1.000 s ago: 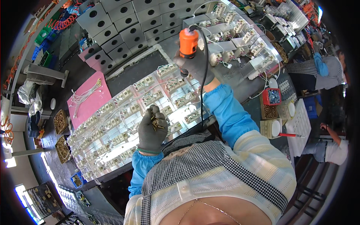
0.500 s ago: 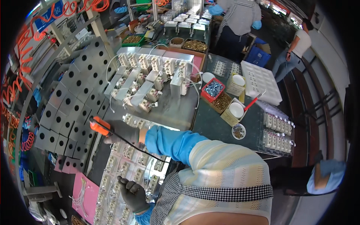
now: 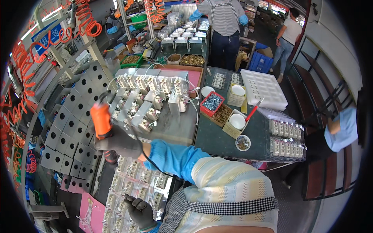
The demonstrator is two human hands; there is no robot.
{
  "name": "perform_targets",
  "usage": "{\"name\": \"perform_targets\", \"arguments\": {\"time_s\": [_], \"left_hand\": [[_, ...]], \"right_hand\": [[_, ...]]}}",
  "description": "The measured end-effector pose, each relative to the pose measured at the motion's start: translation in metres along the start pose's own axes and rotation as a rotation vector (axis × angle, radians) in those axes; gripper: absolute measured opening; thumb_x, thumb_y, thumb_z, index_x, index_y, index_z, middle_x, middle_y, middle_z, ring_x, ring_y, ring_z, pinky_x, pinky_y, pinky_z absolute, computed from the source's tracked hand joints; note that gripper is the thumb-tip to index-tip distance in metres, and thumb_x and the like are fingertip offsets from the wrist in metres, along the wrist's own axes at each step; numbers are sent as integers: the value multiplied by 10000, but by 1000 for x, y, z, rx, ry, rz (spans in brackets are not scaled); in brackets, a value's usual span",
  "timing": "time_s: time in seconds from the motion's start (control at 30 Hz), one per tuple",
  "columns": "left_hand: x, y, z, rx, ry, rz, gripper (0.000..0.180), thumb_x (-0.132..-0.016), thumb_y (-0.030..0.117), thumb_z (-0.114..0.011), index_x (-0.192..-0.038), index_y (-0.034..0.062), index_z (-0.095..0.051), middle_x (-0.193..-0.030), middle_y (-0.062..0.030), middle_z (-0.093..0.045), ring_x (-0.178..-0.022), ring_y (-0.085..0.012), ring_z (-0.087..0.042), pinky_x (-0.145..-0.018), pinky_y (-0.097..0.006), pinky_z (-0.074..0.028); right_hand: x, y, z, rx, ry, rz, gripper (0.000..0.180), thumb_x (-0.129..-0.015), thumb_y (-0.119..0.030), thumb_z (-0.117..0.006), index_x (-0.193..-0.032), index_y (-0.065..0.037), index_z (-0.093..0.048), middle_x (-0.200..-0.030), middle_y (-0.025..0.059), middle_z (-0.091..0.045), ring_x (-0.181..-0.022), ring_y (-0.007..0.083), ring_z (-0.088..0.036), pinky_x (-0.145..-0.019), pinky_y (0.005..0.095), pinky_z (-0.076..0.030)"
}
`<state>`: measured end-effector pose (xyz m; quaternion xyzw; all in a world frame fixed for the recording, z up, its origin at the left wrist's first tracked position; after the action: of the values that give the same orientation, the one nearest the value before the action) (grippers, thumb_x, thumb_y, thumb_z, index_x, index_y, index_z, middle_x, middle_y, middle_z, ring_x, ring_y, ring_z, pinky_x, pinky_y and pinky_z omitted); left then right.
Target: The person fastens electronic components onto a row of electronic devices using an electric screwdriver to drive screws.
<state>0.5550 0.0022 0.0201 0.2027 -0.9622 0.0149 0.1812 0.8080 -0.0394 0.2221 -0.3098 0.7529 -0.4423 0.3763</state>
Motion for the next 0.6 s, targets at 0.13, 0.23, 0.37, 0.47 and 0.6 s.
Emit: {"name": "perform_targets", "arguments": {"time_s": [0.13, 0.23, 0.37, 0.47, 0.6], "left_hand": [[-2, -5, -16, -62, -126, 40, 263, -1043, 306, -552, -1204, 120, -645, -1002, 34, -709, -674, -38, -492, -522, -188, -370], [-9, -9, -10, -98, -113, 70, 250, -1045, 317, -547, -1154, 115, -645, -973, 37, -692, -679, -41, -490, -518, -191, -374], [-17, -18, 3, -184, -7, 73, 243, -1047, 320, -545, -1134, 108, -629, -919, 49, -651, -676, -42, -477, -511, -186, -377], [-7, -37, -19, -371, 74, -57, 254, -1042, 322, -560, -1162, 103, -604, -851, 59, -592, -677, -34, -464, -499, -175, -351], [1, -40, -42, -795, 84, -217, 265, -1039, 302, -574, -1173, 73, -593, -798, 44, -554, -626, -20, -436, -490, -168, -328]], "right_hand": [[56, -35, -22, -527, 14, 164, 432, -814, -149, -703, -1180, -62, -489, -811, 40, -592, -715, 169, -616, -680, 342, -514], [78, -17, -22, -495, 5, 107, 560, -794, -106, -714, -1292, -32, -468, -852, 48, -621, -778, 168, -640, -762, 362, -534], [89, -12, -7, -489, 78, 103, 541, -795, -112, -736, -1274, -33, -497, -867, 48, -634, -790, 165, -646, -759, 359, -541], [93, -17, 9, -442, 188, 91, 531, -802, -122, -738, -1269, -35, -501, -880, 61, -644, -791, 176, -654, -744, 359, -546], [95, -21, 25, -534, 278, 27, 490, -825, -150, -730, -1253, -37, -520, -894, 79, -655, -782, 190, -659, -743, 363, -549]]}}
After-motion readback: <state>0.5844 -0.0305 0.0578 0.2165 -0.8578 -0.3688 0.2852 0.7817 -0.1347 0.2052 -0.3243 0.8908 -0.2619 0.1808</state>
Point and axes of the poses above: each hand's wrist, its own x-axis away from the middle knuckle, its own z-axis out of the back of the hand, y = z × x, the point moved 5 cm from there along -x, towards the middle knuckle
